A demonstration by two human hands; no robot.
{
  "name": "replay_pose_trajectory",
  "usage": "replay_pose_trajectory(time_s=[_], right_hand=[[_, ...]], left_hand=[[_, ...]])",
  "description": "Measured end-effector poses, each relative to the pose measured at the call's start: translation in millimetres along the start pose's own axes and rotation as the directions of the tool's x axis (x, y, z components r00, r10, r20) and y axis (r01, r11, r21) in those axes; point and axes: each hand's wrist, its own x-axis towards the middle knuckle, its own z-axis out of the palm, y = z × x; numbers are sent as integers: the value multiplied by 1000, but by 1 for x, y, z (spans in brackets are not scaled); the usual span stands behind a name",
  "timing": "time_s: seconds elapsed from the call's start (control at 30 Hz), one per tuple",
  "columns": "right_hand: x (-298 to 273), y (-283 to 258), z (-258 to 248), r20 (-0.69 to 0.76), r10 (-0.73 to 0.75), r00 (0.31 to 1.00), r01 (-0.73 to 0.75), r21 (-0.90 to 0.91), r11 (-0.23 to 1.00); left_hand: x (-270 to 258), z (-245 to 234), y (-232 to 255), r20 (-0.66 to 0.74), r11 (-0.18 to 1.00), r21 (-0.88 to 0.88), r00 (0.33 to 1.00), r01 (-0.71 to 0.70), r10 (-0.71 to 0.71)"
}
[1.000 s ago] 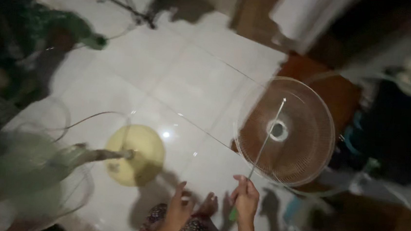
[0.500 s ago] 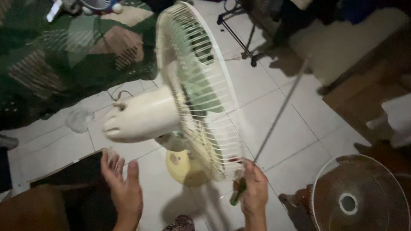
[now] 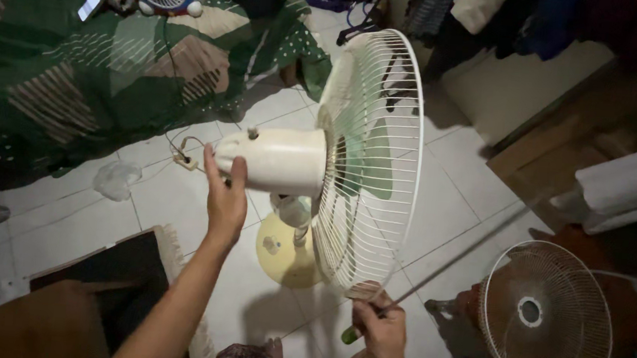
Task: The person moves a wooden stool, then uses a screwdriver to loosen and remove the front grille of a standing fan. They place the grille on the stool, retrieve a spray bottle and cloth, and spray the fan blades.
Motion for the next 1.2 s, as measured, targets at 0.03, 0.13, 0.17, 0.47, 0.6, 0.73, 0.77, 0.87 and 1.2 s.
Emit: replay_pose_trajectory(time_s=[0.03, 0.13, 0.17, 0.47, 0.6, 0.73, 0.77, 0.87, 1.2], right_hand=[[-5, -4, 12, 7, 31, 1000, -30, -42, 999], [-17, -13, 54, 51, 142, 989, -139, -58, 989], [-21, -13, 70, 71, 184, 980, -181, -46, 982], [-17, 9, 194, 304, 63, 951, -52, -42, 998], [-5, 15, 244, 314, -35, 949, -7, 130, 991], [21, 22, 281, 315, 34, 949, -119, 255, 960], [27, 24, 287, 313, 59, 948, -147, 266, 953], [47, 29, 302, 358, -156, 920, 66, 251, 966], [55, 37, 290, 430, -214, 877, 145, 187, 972]], left_hand=[[11, 0, -3, 27, 999, 8, 999, -46, 46], [43, -5, -7, 121, 987, 89, 986, -130, 119], [52, -7, -6, 153, 981, 126, 980, -150, 130], [100, -7, 43, 241, 935, 347, 970, -75, -12], [107, -26, 44, 519, 910, 232, 835, -344, 183], [104, -59, 22, 685, 987, 39, 723, -155, 86], [100, -70, 16, 696, 995, 14, 715, -98, 60], [69, -109, 1, 631, 970, -233, 748, -70, 206], [7, -126, -14, 366, 946, -28, 877, -323, 311]])
